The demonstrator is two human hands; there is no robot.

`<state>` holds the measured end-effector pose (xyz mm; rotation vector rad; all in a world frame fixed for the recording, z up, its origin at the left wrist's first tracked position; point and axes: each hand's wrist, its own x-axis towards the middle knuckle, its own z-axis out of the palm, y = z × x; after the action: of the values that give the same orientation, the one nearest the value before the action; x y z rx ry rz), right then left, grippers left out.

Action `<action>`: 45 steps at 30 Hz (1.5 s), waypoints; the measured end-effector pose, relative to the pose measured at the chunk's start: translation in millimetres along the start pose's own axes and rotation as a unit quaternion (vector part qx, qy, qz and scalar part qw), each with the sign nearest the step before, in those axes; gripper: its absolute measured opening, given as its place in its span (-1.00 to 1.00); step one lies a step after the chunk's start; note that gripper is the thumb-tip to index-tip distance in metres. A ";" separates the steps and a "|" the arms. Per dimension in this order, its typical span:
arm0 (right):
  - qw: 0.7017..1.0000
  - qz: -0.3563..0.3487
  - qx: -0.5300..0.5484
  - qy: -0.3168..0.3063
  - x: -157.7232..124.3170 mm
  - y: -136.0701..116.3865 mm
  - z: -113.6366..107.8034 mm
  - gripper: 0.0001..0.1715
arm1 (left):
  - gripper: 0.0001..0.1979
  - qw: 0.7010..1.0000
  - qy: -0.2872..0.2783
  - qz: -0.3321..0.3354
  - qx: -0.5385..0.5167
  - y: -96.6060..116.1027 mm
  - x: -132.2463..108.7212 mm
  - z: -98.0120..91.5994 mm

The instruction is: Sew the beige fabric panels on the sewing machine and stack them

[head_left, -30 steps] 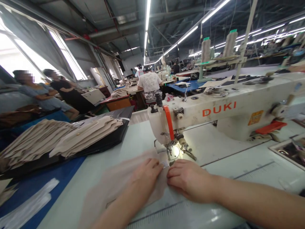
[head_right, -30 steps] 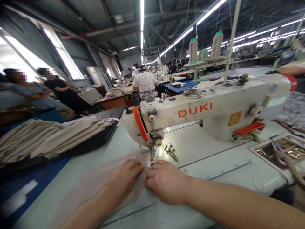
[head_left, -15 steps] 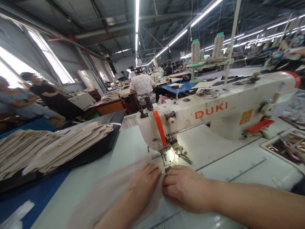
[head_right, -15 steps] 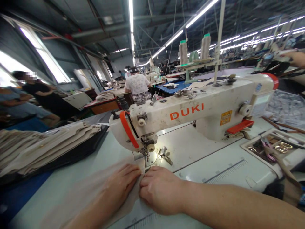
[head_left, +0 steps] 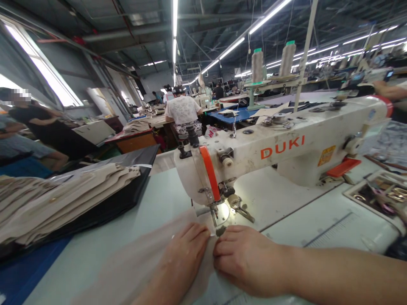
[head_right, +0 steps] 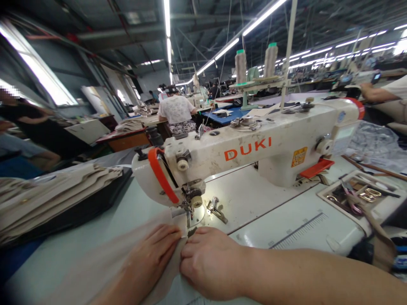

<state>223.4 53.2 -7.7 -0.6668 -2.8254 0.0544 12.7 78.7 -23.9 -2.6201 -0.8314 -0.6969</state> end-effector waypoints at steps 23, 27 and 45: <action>1.000 0.001 0.009 -0.008 0.0 1.4 -0.9 -0.81 | -0.62 1.000 -0.019 -0.004 0.016 -1.3 -3.1 4.2; 1.000 -0.003 0.009 -0.005 -0.1 1.3 -3.3 -0.82 | -0.61 0.998 -0.062 -0.020 0.014 -3.7 -10.4 10.0; 0.993 0.113 -0.024 0.022 13.1 20.2 -3.5 -0.83 | -0.64 0.995 -0.084 -0.057 -0.018 2.8 -10.6 6.8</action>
<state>221.6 77.1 -3.2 -0.9835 -2.7034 0.0100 9.2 74.5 -35.6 -2.7084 -1.0328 -0.5296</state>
